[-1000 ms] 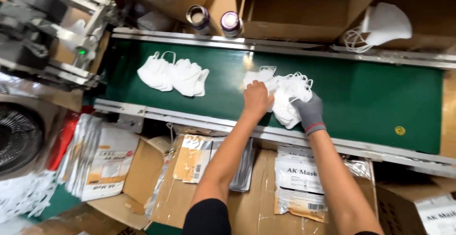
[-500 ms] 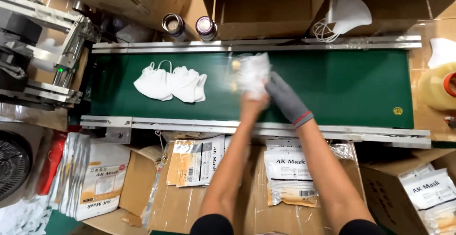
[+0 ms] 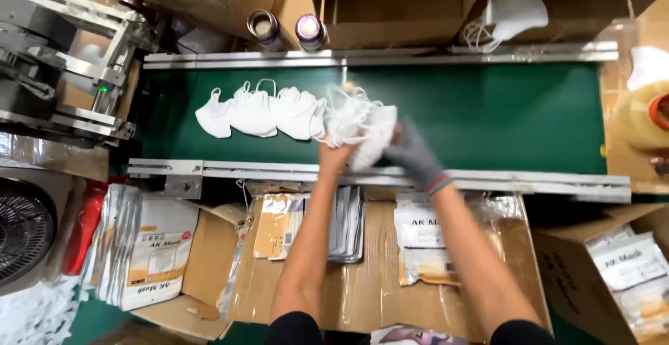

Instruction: The recorder is shown packing face masks into individual plastic pouches and then placing those pouches into cardboard boxes in a manufacturing or distribution facility.

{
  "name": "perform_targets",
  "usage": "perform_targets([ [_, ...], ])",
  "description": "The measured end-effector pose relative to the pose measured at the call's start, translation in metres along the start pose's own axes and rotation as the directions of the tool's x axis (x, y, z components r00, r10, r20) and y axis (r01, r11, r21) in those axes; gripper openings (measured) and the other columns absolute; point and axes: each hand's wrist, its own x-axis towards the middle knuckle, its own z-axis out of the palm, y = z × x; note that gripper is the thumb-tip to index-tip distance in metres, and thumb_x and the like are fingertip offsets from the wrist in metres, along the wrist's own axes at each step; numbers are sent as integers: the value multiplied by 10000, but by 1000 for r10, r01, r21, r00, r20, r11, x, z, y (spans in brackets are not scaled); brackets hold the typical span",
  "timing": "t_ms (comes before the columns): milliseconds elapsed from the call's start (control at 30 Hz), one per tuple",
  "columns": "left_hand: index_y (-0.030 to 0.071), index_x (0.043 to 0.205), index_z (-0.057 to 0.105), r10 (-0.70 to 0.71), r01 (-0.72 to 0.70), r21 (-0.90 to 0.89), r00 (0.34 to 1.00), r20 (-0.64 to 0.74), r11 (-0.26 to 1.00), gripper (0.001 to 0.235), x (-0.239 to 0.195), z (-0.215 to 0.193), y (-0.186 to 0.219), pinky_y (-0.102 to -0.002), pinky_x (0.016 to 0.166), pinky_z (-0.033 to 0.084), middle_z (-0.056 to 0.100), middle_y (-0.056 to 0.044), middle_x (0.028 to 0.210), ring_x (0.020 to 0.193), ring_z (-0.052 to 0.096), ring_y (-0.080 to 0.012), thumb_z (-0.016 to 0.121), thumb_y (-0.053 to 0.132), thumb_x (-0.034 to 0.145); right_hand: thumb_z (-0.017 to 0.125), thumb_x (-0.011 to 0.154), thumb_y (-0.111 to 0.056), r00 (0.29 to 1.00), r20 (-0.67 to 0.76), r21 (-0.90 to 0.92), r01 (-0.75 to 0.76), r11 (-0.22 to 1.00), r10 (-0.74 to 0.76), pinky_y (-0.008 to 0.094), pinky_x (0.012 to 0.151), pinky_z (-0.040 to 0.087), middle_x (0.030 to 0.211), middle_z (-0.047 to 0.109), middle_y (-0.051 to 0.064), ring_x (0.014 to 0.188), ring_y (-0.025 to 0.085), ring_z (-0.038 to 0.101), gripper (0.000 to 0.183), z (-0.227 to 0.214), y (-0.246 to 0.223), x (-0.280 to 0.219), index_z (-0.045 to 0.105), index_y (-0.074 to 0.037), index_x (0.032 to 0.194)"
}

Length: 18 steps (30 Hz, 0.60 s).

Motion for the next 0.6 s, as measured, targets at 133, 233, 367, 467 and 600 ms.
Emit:
perform_targets([
  [133, -18, 1375, 620, 57, -55, -29, 997, 44, 998, 762, -27, 15, 52, -384, 1110, 477, 678, -138, 1337, 1248, 613, -254, 927, 253, 732, 810, 798, -116, 956, -269, -525, -40, 850, -121, 398, 1103, 470, 1415, 643, 168, 1315, 281, 591, 680, -28, 55, 10, 572, -19, 1427],
  [233, -10, 1523, 320, 212, -250, 552, 968, 133, 796, 1227, -25, 8, 112, -471, 1139, 350, 408, -207, 1488, 1375, 393, -319, 979, 338, 548, 730, 806, -156, 955, -243, -836, -119, 535, -168, 361, 1046, 555, 1380, 684, 172, 1257, 297, 690, 718, -5, -7, 9, 514, -84, 1487],
  [367, 68, 1370, 448, -78, -335, 883, 922, 379, 328, 1057, -13, 26, 130, -610, 1126, 243, 518, -168, 1398, 1361, 440, -321, 933, 416, 497, 728, 698, -57, 997, 70, -978, 74, 193, -31, 437, 1099, 449, 1407, 569, 280, 1293, 428, 557, 891, -44, 42, 21, 408, -34, 1529],
  [467, 67, 1294, 511, -29, -355, 866, 921, 389, 351, 877, -4, 35, 105, -581, 1181, 280, 609, -149, 1263, 1289, 534, -316, 857, 412, 566, 739, 682, -83, 993, -39, -949, -2, 316, -111, 429, 1105, 441, 1423, 538, 285, 1309, 421, 538, 906, -36, 36, 23, 383, -22, 1513],
  [600, 17, 1271, 512, 158, -469, 757, 879, 450, 455, 842, -8, 41, 102, -518, 1088, 361, 613, -191, 1198, 1189, 556, -353, 821, 388, 581, 787, 674, -153, 970, -210, -867, -129, 481, -119, 402, 1082, 440, 1464, 527, 231, 1328, 395, 518, 945, -9, 31, 22, 371, -60, 1518],
])
